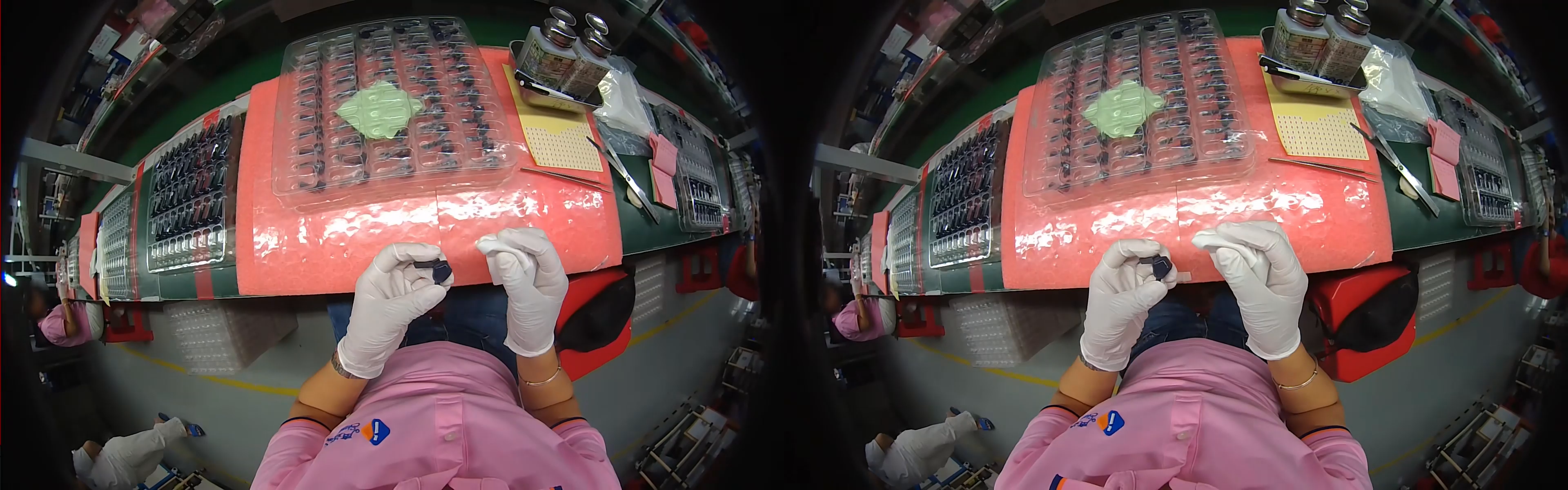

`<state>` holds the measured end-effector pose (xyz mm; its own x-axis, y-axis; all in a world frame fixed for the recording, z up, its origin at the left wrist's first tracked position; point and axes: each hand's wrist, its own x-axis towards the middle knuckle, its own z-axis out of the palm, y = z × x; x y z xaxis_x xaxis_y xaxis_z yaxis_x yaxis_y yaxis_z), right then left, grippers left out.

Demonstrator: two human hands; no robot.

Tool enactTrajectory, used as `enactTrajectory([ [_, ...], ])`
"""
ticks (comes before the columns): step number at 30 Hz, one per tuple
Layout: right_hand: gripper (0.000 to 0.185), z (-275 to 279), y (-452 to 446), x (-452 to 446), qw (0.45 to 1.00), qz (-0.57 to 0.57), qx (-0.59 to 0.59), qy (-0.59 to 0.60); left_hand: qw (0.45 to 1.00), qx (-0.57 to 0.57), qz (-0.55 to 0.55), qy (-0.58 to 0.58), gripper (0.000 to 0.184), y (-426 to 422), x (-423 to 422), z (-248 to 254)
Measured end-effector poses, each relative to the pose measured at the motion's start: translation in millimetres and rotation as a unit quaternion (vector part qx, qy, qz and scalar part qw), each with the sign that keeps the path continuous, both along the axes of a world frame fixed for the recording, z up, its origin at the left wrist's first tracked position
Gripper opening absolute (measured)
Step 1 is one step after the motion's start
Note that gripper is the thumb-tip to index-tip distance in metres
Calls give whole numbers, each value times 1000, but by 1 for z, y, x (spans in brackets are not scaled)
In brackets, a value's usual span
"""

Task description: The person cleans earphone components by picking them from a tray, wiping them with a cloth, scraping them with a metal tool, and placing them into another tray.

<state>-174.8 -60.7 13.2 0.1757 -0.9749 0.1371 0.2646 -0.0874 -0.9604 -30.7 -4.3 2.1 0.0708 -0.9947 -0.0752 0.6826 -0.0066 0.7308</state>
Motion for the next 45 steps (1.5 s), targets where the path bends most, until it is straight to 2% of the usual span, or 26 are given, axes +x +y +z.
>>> enactTrajectory([
  [3,19,0,1,0,1000,1,-1,3,1000,-8,15,2,34,0,-1,4],
  [7,20,-1,0,-2,999,36,25,-26,998,43,37,-16,39,-1,-1,10],
  [15,23,0,-1,-2,987,72,120,-76,996,73,38,-25,50,-3,2,20],
  [23,24,-3,-2,-1,972,98,185,-110,990,48,81,-109,54,-1,0,20],
  [26,17,-5,-1,0,958,115,209,-159,981,24,96,-165,55,-1,0,17],
  [31,16,-4,0,3,943,135,243,-184,980,3,85,-181,51,0,2,13],
  [39,17,-6,0,2,932,157,289,-151,975,14,109,-196,52,1,-1,12],
  [45,17,-11,0,2,926,178,279,-180,985,19,87,-148,44,2,3,11],
])
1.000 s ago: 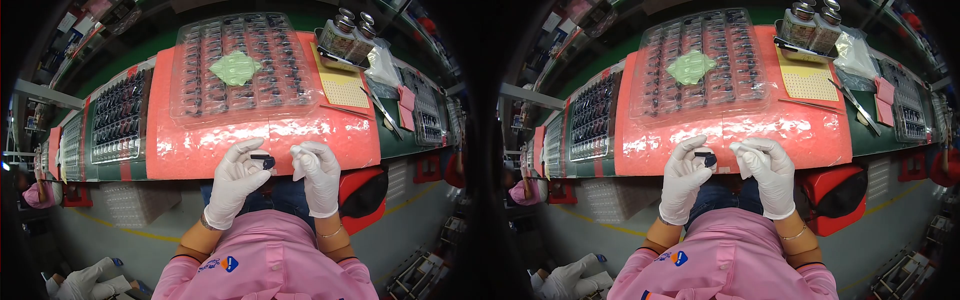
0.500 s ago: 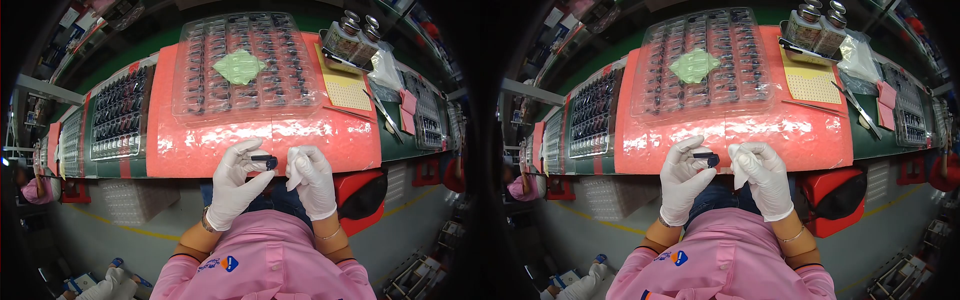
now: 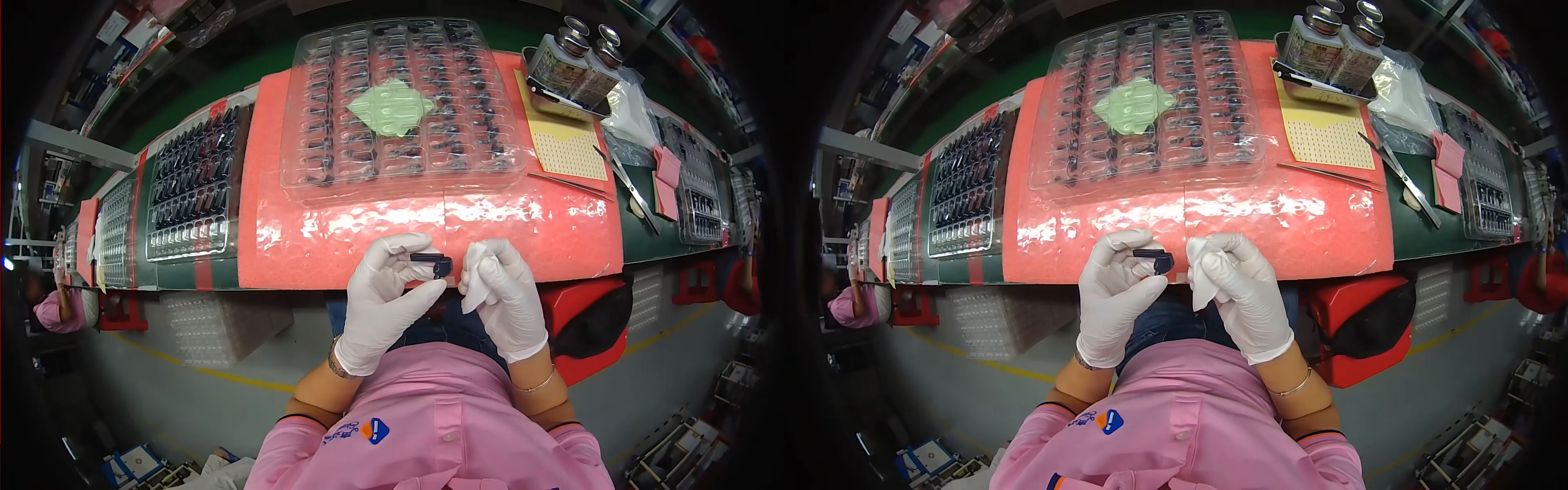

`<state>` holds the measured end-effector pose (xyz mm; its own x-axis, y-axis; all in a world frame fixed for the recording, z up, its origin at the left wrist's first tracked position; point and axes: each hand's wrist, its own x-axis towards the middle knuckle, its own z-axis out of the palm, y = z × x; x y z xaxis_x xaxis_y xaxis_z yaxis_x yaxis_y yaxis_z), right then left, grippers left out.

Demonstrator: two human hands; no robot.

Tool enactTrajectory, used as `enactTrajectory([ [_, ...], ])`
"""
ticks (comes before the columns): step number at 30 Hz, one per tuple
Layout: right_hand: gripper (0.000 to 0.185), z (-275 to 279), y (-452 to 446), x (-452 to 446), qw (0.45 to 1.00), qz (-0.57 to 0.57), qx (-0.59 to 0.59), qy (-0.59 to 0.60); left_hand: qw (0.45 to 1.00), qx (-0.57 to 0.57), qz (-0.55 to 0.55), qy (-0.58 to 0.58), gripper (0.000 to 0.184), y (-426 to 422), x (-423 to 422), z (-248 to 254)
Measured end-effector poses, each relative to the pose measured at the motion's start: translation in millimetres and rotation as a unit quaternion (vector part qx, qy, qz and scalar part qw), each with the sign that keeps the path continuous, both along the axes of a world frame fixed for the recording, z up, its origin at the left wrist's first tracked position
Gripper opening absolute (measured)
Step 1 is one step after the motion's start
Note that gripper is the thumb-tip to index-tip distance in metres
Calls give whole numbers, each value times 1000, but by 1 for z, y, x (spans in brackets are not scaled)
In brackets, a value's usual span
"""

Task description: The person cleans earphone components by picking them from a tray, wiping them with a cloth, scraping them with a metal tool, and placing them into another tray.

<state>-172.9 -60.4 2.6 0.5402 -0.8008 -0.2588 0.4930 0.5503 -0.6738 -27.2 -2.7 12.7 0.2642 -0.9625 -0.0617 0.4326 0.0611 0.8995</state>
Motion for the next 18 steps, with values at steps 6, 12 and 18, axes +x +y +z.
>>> enactTrajectory([
  [6,16,8,6,8,998,3,-49,-26,987,-37,20,-154,42,2,-5,-7],
  [12,14,9,9,10,997,-24,-72,7,985,-96,-24,-143,36,-2,-2,-9],
  [18,14,10,8,11,1000,-16,-13,-10,989,-116,-74,-52,36,-6,5,-13],
])
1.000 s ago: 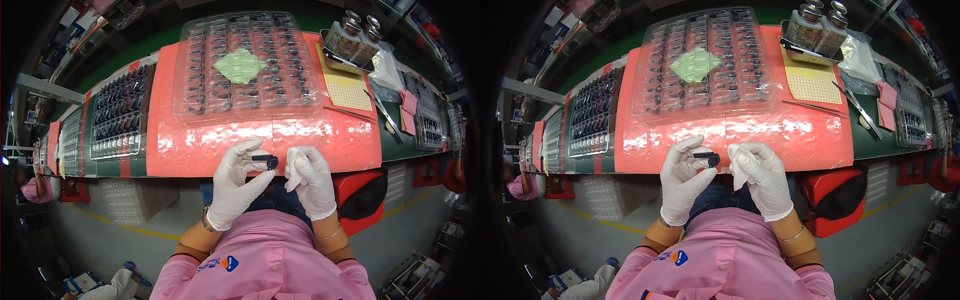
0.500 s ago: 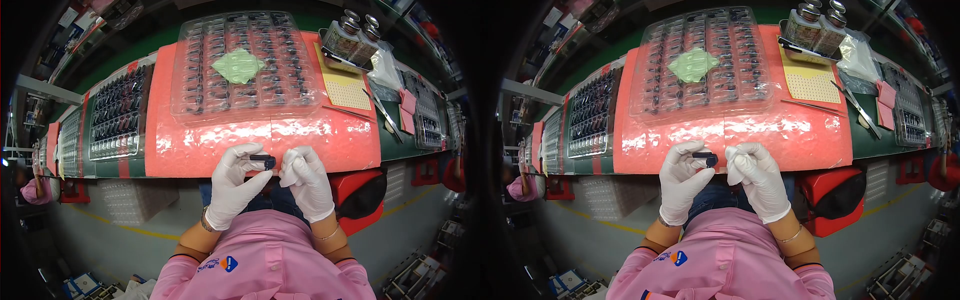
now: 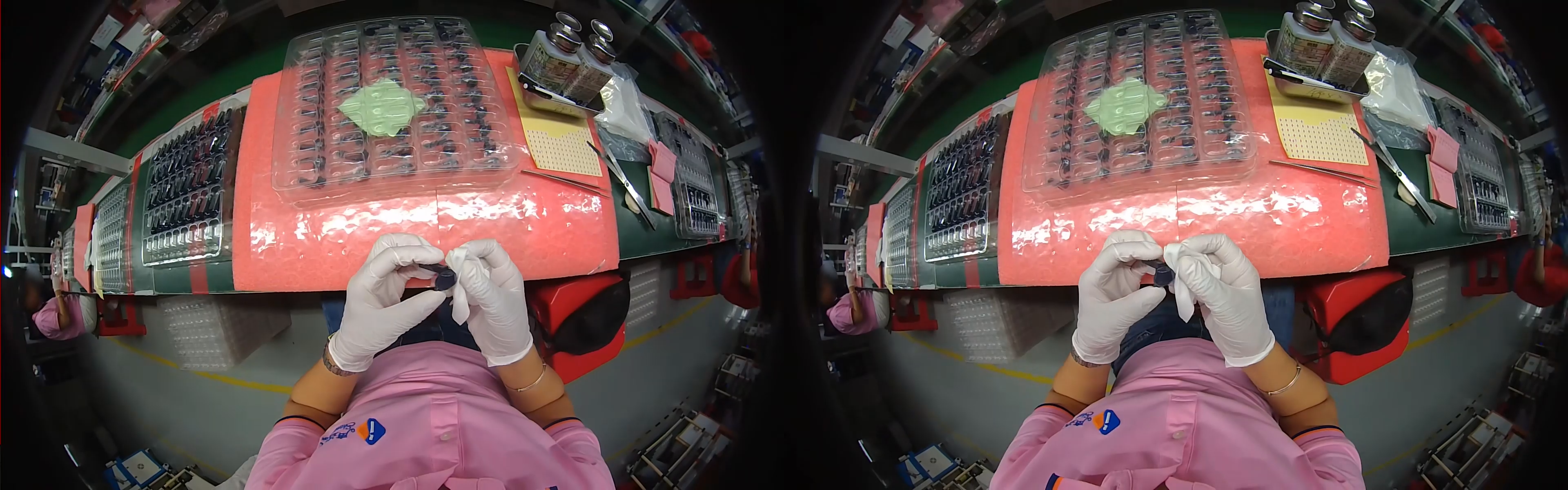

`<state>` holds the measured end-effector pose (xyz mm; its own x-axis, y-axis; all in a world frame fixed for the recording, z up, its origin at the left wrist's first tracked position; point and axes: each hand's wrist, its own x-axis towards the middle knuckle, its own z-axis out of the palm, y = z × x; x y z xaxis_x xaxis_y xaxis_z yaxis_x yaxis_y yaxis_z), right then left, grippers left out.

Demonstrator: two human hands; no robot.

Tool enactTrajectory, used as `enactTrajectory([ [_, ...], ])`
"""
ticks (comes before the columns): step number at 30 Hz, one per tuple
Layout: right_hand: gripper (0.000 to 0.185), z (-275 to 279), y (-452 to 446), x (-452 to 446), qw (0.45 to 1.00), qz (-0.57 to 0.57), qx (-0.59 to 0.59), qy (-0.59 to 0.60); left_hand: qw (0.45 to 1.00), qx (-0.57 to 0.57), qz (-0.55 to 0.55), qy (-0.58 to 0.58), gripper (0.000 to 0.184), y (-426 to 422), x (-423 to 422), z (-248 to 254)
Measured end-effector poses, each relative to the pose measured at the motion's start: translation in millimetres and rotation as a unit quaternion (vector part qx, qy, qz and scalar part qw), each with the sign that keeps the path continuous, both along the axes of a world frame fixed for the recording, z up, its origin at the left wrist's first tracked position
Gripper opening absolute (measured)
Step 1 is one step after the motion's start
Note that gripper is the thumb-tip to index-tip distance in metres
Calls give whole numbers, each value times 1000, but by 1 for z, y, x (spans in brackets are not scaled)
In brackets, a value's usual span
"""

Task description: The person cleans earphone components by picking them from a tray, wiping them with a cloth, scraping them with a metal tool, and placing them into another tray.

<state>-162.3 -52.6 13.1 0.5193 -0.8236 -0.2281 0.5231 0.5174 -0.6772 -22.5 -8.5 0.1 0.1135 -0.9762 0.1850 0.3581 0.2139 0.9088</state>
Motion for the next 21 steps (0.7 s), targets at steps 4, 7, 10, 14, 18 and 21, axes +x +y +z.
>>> enactTrajectory([
  [4,12,0,-8,0,998,-20,-42,40,997,6,54,-63,41,3,0,5],
  [7,8,9,-16,-3,988,7,-133,84,961,-8,101,-258,46,4,0,9],
  [10,7,12,-19,-4,981,64,-127,134,924,-37,86,-370,46,7,0,23],
  [14,8,5,-23,-10,973,119,-117,160,941,-7,34,-338,46,6,2,22],
  [18,10,4,-24,-13,971,125,-101,175,986,56,-16,-157,47,4,3,16],
  [21,11,2,-24,-13,976,118,-86,163,996,76,-48,-30,48,3,5,7],
])
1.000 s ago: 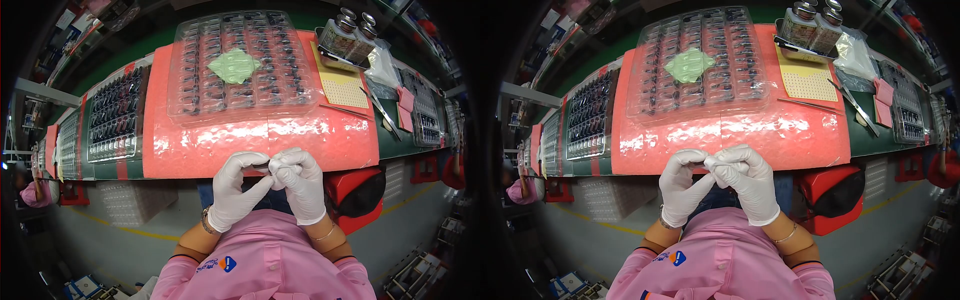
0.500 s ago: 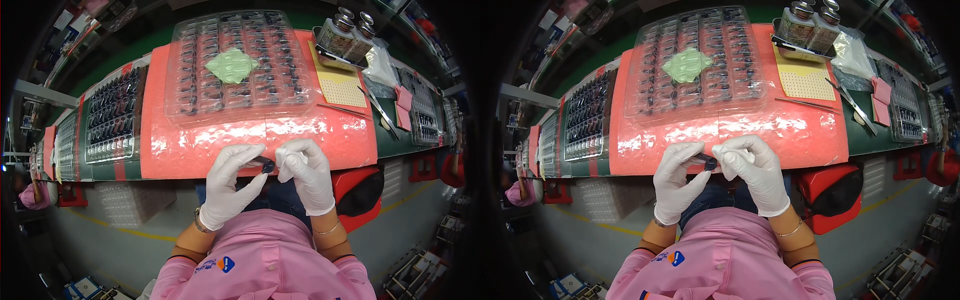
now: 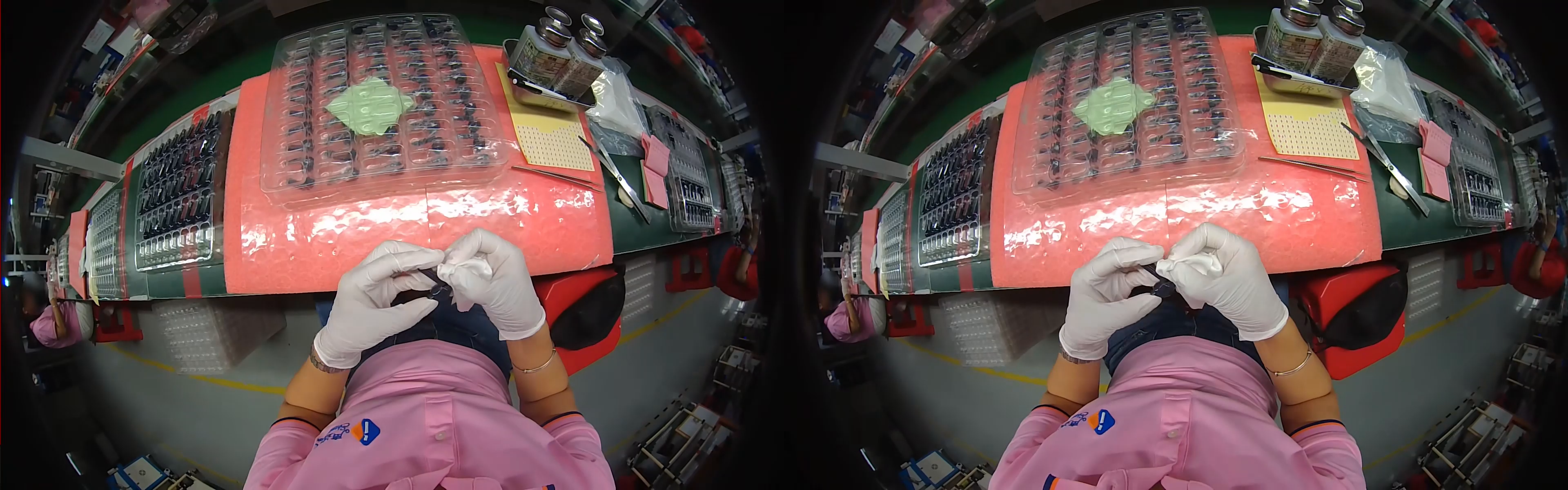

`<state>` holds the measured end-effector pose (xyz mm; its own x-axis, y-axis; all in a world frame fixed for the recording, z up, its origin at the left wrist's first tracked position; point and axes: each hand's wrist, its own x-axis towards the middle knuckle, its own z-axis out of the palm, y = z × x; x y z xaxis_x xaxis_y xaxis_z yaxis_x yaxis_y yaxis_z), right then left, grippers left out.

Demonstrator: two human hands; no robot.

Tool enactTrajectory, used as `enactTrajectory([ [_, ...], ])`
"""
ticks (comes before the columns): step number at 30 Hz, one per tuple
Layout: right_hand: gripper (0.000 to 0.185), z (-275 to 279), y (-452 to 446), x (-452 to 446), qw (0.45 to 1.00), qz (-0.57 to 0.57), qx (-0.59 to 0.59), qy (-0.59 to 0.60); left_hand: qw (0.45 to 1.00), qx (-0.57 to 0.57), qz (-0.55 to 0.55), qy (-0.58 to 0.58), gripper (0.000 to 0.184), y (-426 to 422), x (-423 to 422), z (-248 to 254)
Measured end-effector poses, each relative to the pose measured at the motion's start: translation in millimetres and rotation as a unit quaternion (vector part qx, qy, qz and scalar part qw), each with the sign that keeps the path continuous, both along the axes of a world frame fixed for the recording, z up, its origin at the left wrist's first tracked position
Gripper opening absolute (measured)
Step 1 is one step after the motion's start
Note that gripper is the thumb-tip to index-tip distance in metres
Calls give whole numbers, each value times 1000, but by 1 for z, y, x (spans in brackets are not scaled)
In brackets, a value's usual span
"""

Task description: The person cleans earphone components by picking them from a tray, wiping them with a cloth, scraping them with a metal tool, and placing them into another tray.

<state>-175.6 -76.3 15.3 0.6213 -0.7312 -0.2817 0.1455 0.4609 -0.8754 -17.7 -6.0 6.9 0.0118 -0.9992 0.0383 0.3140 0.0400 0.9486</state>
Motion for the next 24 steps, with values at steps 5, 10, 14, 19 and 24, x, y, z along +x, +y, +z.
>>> enactTrajectory([
  [5,12,-7,4,3,994,-12,60,-87,986,9,-21,163,48,-1,5,-11],
  [10,16,-3,9,10,986,-42,96,-128,982,16,2,188,44,0,3,-14],
  [14,16,-2,9,8,985,-38,113,-128,992,7,11,128,41,2,2,-12],
  [19,16,1,10,9,982,-52,112,-144,997,-18,23,71,39,3,0,-11],
  [24,16,1,11,8,981,-58,103,-151,997,-52,57,-26,36,5,-5,-11],
])
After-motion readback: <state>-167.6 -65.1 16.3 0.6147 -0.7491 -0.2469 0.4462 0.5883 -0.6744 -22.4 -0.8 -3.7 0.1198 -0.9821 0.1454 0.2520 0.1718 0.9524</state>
